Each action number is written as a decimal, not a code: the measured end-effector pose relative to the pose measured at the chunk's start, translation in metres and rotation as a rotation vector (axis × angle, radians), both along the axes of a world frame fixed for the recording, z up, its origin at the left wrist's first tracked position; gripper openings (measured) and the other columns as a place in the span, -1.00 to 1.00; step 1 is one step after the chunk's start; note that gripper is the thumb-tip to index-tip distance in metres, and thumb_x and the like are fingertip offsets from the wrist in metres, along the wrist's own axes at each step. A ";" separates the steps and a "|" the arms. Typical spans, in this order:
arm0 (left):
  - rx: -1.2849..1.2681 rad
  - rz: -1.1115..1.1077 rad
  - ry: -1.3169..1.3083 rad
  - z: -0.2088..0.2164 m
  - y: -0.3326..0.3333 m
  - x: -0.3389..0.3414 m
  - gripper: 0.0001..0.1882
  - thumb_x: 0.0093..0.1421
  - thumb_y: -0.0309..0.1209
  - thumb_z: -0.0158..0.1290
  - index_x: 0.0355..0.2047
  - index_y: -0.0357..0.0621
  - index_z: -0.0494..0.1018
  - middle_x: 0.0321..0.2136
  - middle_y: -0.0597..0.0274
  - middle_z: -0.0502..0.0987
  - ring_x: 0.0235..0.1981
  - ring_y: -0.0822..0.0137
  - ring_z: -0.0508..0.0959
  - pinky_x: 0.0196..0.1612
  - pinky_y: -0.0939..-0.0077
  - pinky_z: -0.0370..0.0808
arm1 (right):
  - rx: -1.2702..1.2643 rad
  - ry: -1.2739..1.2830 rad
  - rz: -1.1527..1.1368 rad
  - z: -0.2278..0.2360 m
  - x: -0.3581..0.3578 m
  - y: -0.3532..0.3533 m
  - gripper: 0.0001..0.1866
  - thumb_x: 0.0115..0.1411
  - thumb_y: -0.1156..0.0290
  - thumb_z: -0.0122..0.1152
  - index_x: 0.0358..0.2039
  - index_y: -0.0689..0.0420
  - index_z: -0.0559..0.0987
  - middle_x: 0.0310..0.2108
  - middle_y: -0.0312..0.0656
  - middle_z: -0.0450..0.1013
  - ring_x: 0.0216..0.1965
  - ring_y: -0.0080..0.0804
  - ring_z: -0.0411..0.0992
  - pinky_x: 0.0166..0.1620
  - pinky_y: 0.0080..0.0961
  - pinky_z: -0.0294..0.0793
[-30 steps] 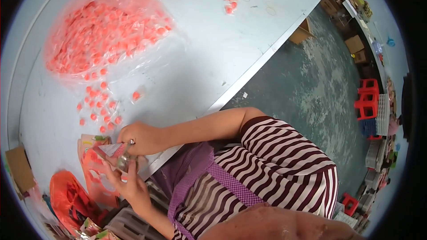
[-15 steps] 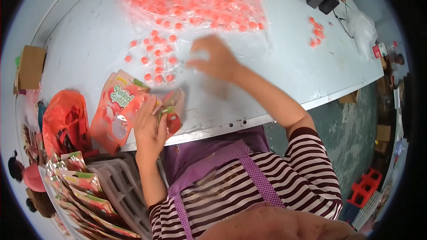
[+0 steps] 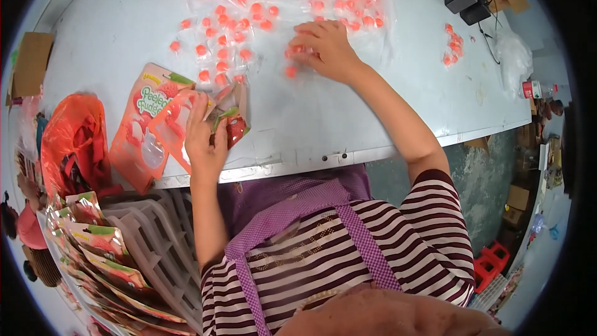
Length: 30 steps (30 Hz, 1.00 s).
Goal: Packaging small pink objects into plastic pouches at a factory workbench.
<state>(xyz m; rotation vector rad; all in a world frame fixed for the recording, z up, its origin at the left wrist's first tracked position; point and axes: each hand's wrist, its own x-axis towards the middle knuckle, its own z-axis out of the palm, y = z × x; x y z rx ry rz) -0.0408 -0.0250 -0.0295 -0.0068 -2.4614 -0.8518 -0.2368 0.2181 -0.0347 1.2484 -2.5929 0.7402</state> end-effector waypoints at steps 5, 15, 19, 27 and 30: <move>-0.020 0.001 -0.007 0.003 0.001 -0.002 -0.87 0.02 -0.60 0.11 -0.47 -0.39 0.36 0.03 -0.19 0.35 0.10 -0.08 0.33 0.08 0.26 0.31 | -0.099 -0.001 0.106 0.011 0.025 0.025 -0.79 0.07 0.31 0.16 -0.25 -0.04 0.57 -0.01 -0.19 0.38 0.09 -0.23 0.22 0.19 -0.22 0.00; -0.023 0.023 -0.003 0.003 0.003 -0.001 -0.88 0.00 -0.62 0.12 -0.46 -0.40 0.39 0.03 -0.16 0.37 0.10 -0.05 0.34 0.09 0.27 0.30 | -0.107 -0.049 -0.048 0.018 0.098 0.046 -0.64 -0.16 0.43 0.35 -0.26 0.05 0.55 -0.22 -0.22 0.40 -0.18 -0.21 0.29 -0.11 -0.36 0.24; -0.007 0.022 -0.011 0.001 0.002 0.000 -0.88 0.01 -0.61 0.12 -0.47 -0.40 0.39 0.03 -0.14 0.36 0.10 -0.05 0.34 0.09 0.27 0.30 | -0.026 0.008 -0.145 0.022 0.115 0.021 -0.60 -0.12 0.30 0.34 -0.19 -0.05 0.52 -0.06 -0.24 0.29 -0.12 -0.20 0.22 -0.09 -0.30 0.19; -0.020 0.022 0.014 0.005 0.004 0.000 -0.87 0.00 -0.61 0.11 -0.49 -0.40 0.37 0.03 -0.14 0.36 0.08 -0.06 0.36 0.08 0.26 0.31 | 0.054 0.070 -0.179 0.009 0.135 0.013 -0.69 -0.04 0.35 0.27 -0.22 -0.02 0.50 0.00 -0.20 0.28 -0.08 -0.16 0.22 -0.05 -0.27 0.21; -0.031 0.017 0.024 0.003 0.003 -0.001 -0.86 0.00 -0.61 0.12 -0.49 -0.40 0.36 0.03 -0.13 0.36 0.08 -0.06 0.36 0.07 0.27 0.32 | -0.002 0.046 -0.137 0.007 0.144 0.016 -0.70 -0.03 0.41 0.25 -0.23 0.03 0.50 0.00 -0.17 0.28 -0.10 -0.16 0.24 -0.05 -0.28 0.24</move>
